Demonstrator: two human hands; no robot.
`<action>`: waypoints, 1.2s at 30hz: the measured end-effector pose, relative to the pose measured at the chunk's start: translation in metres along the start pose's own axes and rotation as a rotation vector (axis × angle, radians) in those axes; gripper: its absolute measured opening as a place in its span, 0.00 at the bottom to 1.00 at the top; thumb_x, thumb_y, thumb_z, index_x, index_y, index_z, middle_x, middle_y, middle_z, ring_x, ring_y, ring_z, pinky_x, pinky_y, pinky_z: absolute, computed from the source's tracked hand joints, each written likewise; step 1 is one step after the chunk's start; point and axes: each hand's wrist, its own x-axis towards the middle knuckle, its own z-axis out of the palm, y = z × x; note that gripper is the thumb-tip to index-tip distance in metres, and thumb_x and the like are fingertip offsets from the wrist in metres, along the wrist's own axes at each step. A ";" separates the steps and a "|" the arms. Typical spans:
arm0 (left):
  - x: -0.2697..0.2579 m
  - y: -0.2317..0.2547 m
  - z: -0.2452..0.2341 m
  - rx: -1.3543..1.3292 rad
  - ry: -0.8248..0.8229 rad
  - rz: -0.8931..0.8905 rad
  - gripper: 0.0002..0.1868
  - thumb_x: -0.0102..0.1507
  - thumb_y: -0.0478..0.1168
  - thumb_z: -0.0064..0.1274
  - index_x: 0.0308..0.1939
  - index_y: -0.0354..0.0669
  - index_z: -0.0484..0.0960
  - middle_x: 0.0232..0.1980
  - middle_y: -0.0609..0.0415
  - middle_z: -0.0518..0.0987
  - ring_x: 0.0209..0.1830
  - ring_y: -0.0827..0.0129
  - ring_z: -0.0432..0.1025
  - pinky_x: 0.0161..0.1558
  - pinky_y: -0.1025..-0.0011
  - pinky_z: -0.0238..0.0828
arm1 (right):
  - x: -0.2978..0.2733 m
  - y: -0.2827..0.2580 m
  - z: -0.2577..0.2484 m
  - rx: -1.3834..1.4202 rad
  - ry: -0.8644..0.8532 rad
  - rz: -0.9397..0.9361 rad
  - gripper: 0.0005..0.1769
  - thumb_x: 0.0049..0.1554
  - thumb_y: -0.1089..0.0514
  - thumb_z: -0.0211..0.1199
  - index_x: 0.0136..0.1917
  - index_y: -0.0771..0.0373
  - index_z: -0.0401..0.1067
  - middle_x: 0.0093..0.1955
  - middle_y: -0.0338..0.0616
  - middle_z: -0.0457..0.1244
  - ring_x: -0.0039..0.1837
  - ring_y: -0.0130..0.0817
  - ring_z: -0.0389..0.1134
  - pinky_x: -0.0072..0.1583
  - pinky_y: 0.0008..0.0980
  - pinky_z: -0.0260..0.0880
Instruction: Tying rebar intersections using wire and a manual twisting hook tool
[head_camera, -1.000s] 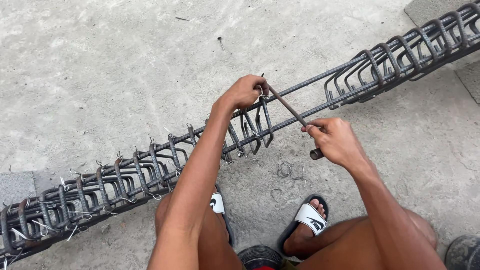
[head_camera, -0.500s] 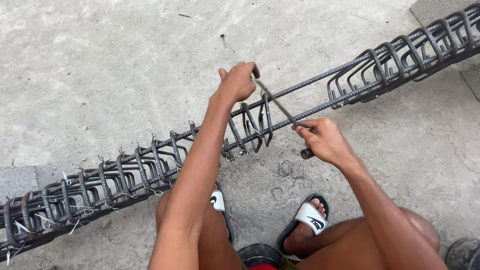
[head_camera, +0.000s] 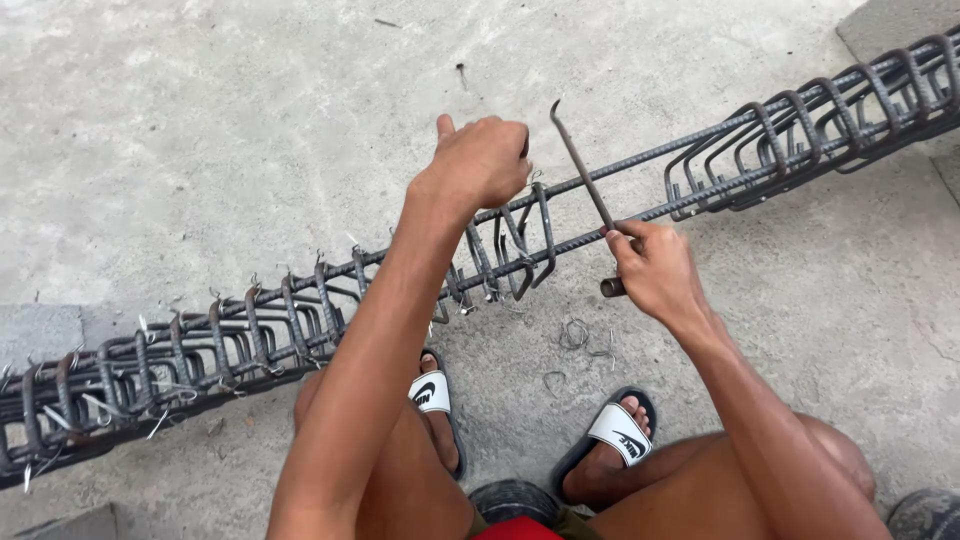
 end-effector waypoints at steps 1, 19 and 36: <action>-0.020 0.004 -0.011 0.001 0.001 -0.006 0.11 0.64 0.43 0.46 0.42 0.50 0.85 0.46 0.45 0.82 0.53 0.45 0.77 0.66 0.34 0.44 | -0.006 0.000 0.013 0.000 -0.005 -0.004 0.16 0.60 0.46 0.59 0.57 0.46 0.81 0.24 0.37 0.65 0.35 0.35 0.71 0.41 0.37 0.69; -0.104 -0.007 -0.029 -0.185 0.374 0.006 0.13 0.69 0.45 0.45 0.42 0.42 0.83 0.27 0.51 0.82 0.33 0.48 0.80 0.48 0.51 0.63 | -0.053 0.039 0.079 -0.063 -0.090 -0.168 0.15 0.67 0.51 0.49 0.62 0.56 0.70 0.33 0.54 0.70 0.40 0.58 0.73 0.47 0.54 0.71; 0.019 -0.029 0.075 -0.007 0.130 0.071 0.12 0.63 0.41 0.47 0.45 0.45 0.84 0.42 0.45 0.83 0.48 0.43 0.78 0.58 0.40 0.61 | -0.024 0.026 0.040 0.067 -0.053 -0.123 0.12 0.63 0.52 0.56 0.54 0.54 0.78 0.21 0.42 0.64 0.31 0.43 0.68 0.41 0.40 0.69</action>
